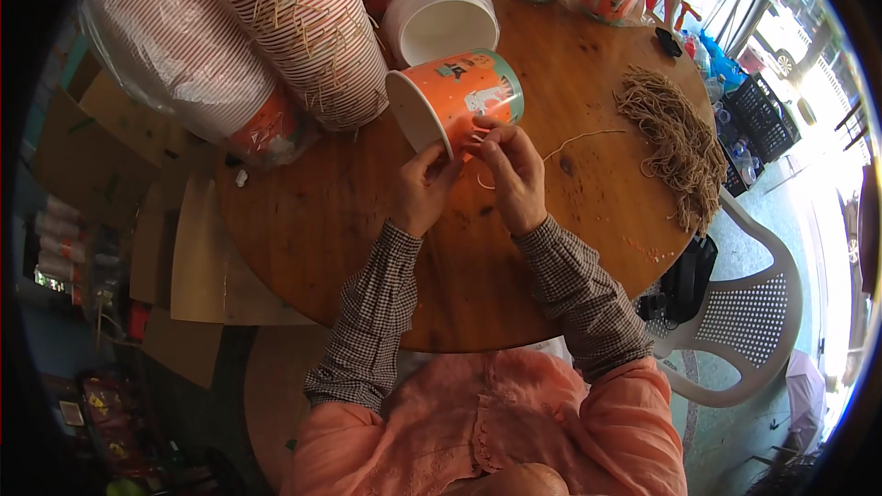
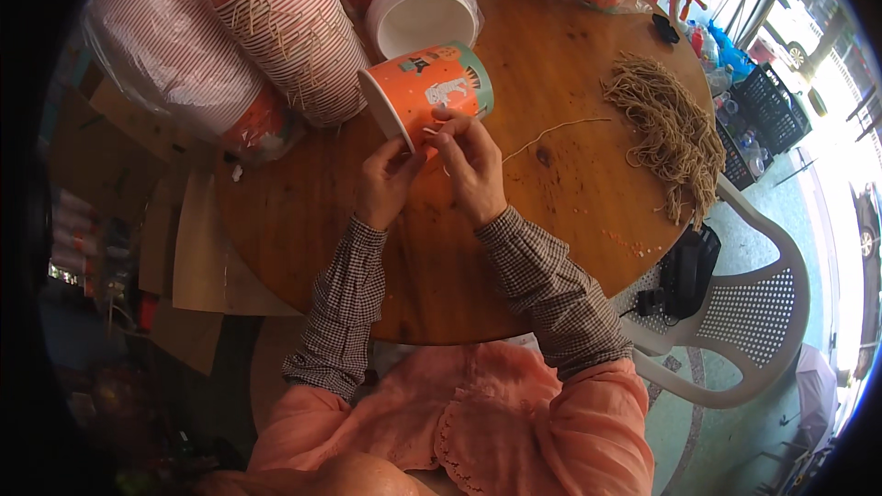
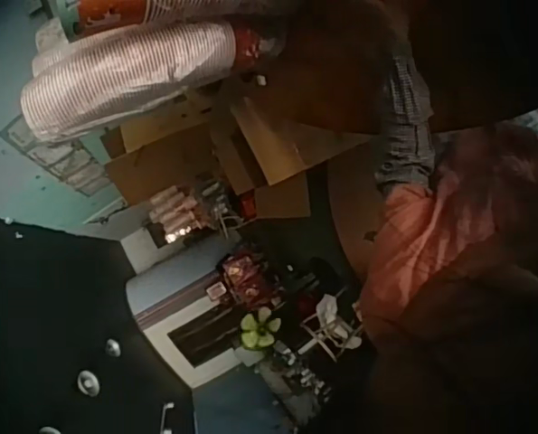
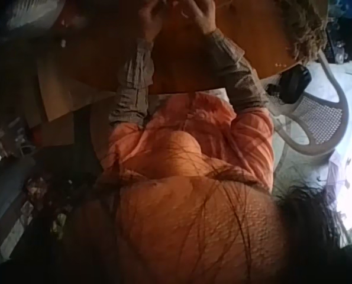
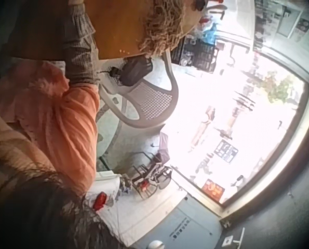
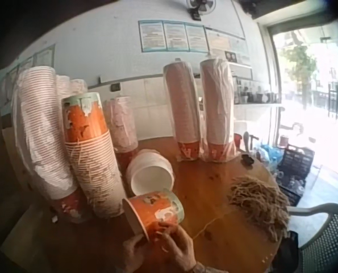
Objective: The person is tying a string handle to a paper bowl, which is part of a packaging process.
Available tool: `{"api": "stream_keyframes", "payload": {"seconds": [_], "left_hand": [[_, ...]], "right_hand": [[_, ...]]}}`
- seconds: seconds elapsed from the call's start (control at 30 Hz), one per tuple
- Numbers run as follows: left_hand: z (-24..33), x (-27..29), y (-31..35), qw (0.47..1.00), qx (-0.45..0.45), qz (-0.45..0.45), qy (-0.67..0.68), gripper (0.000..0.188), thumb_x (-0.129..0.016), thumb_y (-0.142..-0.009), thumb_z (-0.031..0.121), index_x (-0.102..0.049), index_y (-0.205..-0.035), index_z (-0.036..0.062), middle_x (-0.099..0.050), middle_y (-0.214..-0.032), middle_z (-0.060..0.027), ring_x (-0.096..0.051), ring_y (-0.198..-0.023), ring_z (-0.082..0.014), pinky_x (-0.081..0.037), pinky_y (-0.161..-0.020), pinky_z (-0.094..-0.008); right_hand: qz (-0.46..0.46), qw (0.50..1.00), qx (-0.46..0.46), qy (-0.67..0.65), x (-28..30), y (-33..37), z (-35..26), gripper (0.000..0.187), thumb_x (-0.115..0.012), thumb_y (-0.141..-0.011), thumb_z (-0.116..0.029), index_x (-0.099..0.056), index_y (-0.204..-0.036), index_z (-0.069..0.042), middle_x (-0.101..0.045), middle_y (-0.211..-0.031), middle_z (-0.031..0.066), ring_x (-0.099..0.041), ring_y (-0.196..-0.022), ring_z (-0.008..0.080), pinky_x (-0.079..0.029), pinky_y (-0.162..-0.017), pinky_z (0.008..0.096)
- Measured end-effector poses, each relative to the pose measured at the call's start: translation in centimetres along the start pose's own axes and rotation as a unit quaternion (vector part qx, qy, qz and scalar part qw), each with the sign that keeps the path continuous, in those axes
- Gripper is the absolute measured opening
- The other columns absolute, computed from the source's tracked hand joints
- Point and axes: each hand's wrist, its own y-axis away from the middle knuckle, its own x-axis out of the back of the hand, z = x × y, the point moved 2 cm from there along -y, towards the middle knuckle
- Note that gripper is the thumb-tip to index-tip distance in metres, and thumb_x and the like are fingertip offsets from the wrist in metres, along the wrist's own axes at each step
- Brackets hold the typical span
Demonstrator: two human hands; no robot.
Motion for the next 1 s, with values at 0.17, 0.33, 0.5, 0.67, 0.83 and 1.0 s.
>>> {"api": "stream_keyframes", "payload": {"seconds": [0.17,0.33,0.5,0.67,0.83,1.0], "left_hand": [[-1.5,0.2,-0.2,0.999,-0.031,0.036,-0.009,0.026,-0.064,-0.089,0.001,-0.063,-0.114,-0.0019,-0.069,-0.099,-0.0074,-0.065,-0.090,-0.0125,-0.054,-0.078,-0.0250],[-2.0,-0.2,-0.3,0.995,0.019,0.054,0.079,0.027,-0.063,-0.088,-0.003,-0.064,-0.115,0.0005,-0.068,-0.105,-0.0070,-0.065,-0.094,-0.0148,-0.054,-0.083,-0.0273],[-0.9,-0.5,-0.3,0.996,-0.003,0.036,0.080,0.027,-0.062,-0.088,-0.004,-0.063,-0.114,0.0003,-0.066,-0.106,-0.0066,-0.065,-0.096,-0.0153,-0.054,-0.083,-0.0273],[-1.3,-0.2,-0.2,0.997,-0.053,0.058,-0.012,0.028,-0.061,-0.089,-0.004,-0.061,-0.117,0.0010,-0.066,-0.104,-0.0050,-0.064,-0.093,-0.0125,-0.052,-0.082,-0.0240],[-1.2,-0.6,0.0,0.992,-0.037,0.056,0.103,0.025,-0.062,-0.085,-0.006,-0.063,-0.109,-0.0013,-0.057,-0.116,-0.0064,-0.064,-0.098,-0.0170,-0.055,-0.082,-0.0268],[-2.0,-0.4,-0.1,0.994,-0.033,0.039,0.093,0.028,-0.059,-0.083,-0.009,-0.064,-0.109,-0.0003,-0.056,-0.118,-0.0064,-0.061,-0.105,-0.0166,-0.054,-0.085,-0.0258]], "right_hand": [[-0.019,0.999,0.015,0.029,-0.1,-0.1,-0.1,0.007,-0.053,-0.095,-0.005,-0.052,-0.100,0.001,-0.048,-0.129,0.0129,-0.056,-0.111,0.0178,-0.048,-0.096,0.0345],[-0.028,0.998,0.023,0.060,0.2,-0.2,-0.2,0.005,-0.051,-0.096,-0.003,-0.051,-0.098,0.001,-0.048,-0.129,0.0131,-0.056,-0.112,0.0191,-0.050,-0.094,0.0348],[-0.029,0.999,0.029,0.021,-0.1,-0.3,-0.7,0.004,-0.050,-0.096,-0.002,-0.051,-0.099,0.001,-0.047,-0.129,0.0134,-0.056,-0.114,0.0209,-0.051,-0.093,0.0351],[-0.043,0.987,0.073,0.134,-0.7,0.2,-1.1,0.007,-0.053,-0.092,0.001,-0.051,-0.098,0.001,-0.047,-0.128,0.0154,-0.059,-0.109,0.0232,-0.052,-0.093,0.0350],[-0.082,0.947,0.152,0.271,-1.2,0.7,-2.3,0.009,-0.058,-0.088,0.001,-0.053,-0.096,0.001,-0.051,-0.122,0.0176,-0.060,-0.104,0.0276,-0.052,-0.087,0.0355],[-0.110,0.909,0.213,0.342,-1.9,1.0,-2.5,0.011,-0.059,-0.087,0.001,-0.054,-0.096,0.001,-0.053,-0.116,0.0188,-0.059,-0.101,0.0335,-0.051,-0.083,0.0376]]}}
